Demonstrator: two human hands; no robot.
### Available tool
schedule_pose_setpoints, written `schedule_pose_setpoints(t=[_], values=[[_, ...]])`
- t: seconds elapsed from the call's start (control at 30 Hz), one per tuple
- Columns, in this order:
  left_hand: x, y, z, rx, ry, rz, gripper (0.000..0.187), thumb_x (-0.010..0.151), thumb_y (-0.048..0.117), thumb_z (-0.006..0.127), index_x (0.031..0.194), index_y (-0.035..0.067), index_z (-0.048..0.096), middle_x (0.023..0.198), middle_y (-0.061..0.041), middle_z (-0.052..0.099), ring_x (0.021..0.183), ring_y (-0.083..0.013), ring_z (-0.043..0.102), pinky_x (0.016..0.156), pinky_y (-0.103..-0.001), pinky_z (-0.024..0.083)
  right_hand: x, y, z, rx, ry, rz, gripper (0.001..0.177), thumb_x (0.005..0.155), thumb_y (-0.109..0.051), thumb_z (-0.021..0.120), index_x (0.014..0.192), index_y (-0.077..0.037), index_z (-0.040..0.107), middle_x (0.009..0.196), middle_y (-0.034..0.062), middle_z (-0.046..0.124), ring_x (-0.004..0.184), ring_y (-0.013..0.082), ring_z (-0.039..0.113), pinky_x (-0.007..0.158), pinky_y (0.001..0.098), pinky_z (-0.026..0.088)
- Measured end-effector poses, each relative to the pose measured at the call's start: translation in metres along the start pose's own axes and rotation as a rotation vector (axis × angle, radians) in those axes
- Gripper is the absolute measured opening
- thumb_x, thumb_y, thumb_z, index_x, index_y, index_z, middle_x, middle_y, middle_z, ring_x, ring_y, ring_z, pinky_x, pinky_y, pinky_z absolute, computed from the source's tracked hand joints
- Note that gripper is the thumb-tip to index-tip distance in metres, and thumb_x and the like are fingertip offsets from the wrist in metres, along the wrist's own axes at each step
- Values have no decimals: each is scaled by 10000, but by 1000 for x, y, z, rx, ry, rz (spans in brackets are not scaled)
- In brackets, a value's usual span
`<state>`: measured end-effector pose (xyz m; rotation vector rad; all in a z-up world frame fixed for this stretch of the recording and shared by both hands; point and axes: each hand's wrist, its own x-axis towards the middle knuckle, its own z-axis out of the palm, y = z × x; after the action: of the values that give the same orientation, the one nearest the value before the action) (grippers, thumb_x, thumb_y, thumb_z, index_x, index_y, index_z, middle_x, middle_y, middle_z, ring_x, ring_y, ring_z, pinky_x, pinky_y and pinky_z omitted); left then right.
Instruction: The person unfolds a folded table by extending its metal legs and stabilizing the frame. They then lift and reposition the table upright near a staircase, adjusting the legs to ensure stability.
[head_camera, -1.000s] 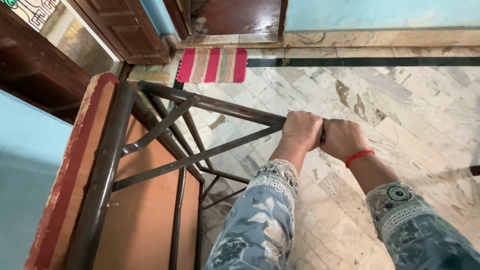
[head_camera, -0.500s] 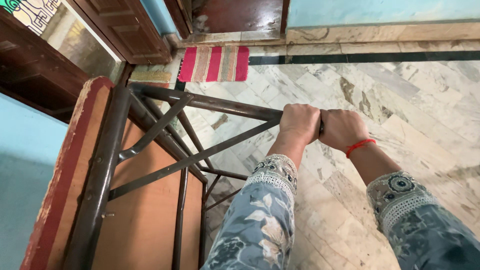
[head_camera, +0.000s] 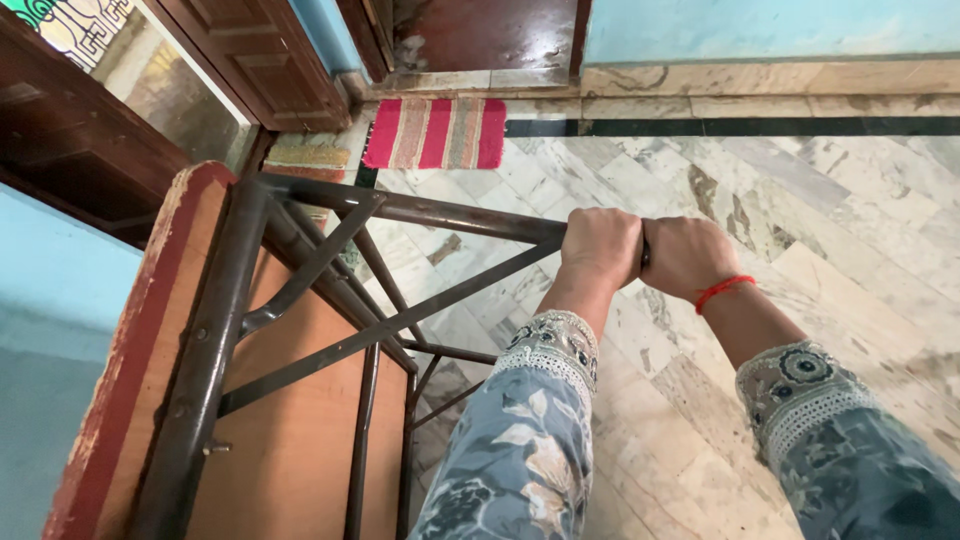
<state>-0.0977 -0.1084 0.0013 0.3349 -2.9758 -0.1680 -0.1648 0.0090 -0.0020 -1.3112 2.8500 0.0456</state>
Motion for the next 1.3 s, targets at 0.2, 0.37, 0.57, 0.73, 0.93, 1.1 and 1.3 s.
schedule_pose_setpoints(t=[0.2, 0.37, 0.57, 0.73, 0.93, 1.1, 1.3], values=[[8, -9, 5, 8, 47, -10, 131, 824, 160, 655, 810, 197, 780, 845, -59, 781, 850, -233, 770, 719, -370, 579, 13, 0, -3, 24, 20, -47, 243, 818, -349, 642, 854, -129, 739, 863, 148, 756, 821, 357, 734, 733, 485, 587], [17, -12, 5, 5, 43, -43, 141, 840, 164, 649, 816, 207, 782, 847, -54, 783, 852, -232, 770, 714, -371, 577, 22, 1, -5, 0, 2, -77, 243, 829, -344, 642, 882, -127, 737, 859, 148, 759, 829, 353, 735, 746, 481, 590], [21, -18, 5, 1, 43, -57, 153, 853, 154, 644, 820, 205, 785, 853, -46, 787, 861, -225, 771, 731, -373, 575, 30, -2, -10, -3, -9, -77, 257, 835, -362, 644, 900, -132, 738, 867, 143, 758, 839, 357, 730, 748, 488, 586], [26, -22, 5, -5, 31, -79, 147, 848, 165, 646, 822, 210, 784, 855, -42, 785, 861, -225, 769, 731, -376, 572, 36, -5, -13, 30, -24, -62, 246, 833, -352, 641, 934, -149, 737, 883, 136, 760, 859, 361, 725, 754, 495, 580], [30, -26, 6, -8, 32, -98, 145, 857, 172, 648, 836, 215, 785, 866, -38, 785, 865, -224, 770, 725, -373, 572, 42, -7, -14, 17, -16, -75, 240, 845, -344, 631, 935, -151, 741, 912, 123, 765, 878, 350, 732, 764, 491, 585], [32, -29, 6, -9, 22, -105, 144, 856, 172, 650, 839, 216, 785, 865, -34, 786, 872, -218, 770, 734, -370, 569, 46, -8, -14, 18, -28, -75, 253, 832, -363, 643, 932, -152, 741, 922, 129, 763, 886, 354, 730, 772, 492, 583], [32, -30, 8, -3, 14, -114, 150, 870, 173, 645, 847, 213, 787, 881, -34, 788, 894, -223, 767, 743, -373, 567, 50, -7, -7, -9, -39, -81, 266, 839, -372, 639, 929, -143, 740, 906, 135, 764, 871, 353, 734, 764, 484, 588]])
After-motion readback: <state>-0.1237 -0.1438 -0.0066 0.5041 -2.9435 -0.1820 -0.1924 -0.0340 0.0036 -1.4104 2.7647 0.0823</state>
